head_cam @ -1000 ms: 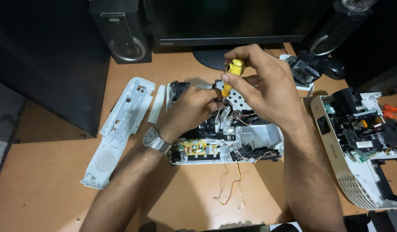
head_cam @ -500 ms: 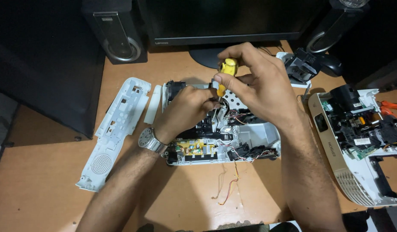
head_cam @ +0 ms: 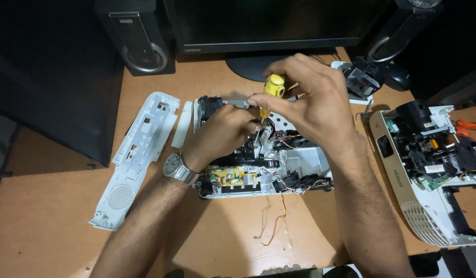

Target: Unscrewing and removing internal shielding and modules from a projector during a repair process.

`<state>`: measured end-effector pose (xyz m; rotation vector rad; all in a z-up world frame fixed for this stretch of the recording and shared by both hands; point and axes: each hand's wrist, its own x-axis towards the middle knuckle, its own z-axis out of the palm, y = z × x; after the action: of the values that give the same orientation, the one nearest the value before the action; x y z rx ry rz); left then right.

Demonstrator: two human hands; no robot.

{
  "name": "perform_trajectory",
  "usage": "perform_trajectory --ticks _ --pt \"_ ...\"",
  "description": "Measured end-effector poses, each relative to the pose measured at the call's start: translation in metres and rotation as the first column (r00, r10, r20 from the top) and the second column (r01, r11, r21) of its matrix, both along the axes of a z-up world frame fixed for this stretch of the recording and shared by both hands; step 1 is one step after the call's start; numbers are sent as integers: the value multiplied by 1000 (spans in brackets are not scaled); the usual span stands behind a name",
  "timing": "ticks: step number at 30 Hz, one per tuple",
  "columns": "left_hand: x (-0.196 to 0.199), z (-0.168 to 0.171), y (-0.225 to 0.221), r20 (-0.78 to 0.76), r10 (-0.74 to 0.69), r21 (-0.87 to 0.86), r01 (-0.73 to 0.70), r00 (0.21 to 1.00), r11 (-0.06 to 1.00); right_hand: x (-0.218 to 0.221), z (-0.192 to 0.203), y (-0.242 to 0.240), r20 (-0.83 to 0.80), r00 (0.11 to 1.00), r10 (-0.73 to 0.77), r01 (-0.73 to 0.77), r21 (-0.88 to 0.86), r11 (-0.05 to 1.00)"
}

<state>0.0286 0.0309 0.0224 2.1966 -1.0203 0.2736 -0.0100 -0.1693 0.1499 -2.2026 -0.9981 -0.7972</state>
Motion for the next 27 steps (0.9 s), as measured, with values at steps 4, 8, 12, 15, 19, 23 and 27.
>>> perform_trajectory --ticks 4,8,12,15,19,23,27 --pt "-6 21 0 9 -36 -9 36 999 999 -1 2 -1 13 999 42 -42 -19 999" --pt "-3 27 -2 67 -110 -98 116 992 988 -2 4 -3 -114 989 94 -94 2 996" --pt "-1 26 0 34 -65 -58 67 997 996 2 4 -4 -216 959 184 -186 14 983" --pt "-11 38 -1 -185 122 103 -105 975 989 3 7 -6 -266 951 159 -171 -24 985" --pt "-8 48 -2 -138 0 -46 -7 991 999 4 1 1 -313 939 143 -145 20 989" --pt "-6 47 -2 -151 -77 -98 62 986 993 3 -1 8 -116 986 123 -123 8 992" --pt "-4 44 -1 -66 -121 -134 111 991 985 2 -2 6 -138 986 89 -82 55 995"
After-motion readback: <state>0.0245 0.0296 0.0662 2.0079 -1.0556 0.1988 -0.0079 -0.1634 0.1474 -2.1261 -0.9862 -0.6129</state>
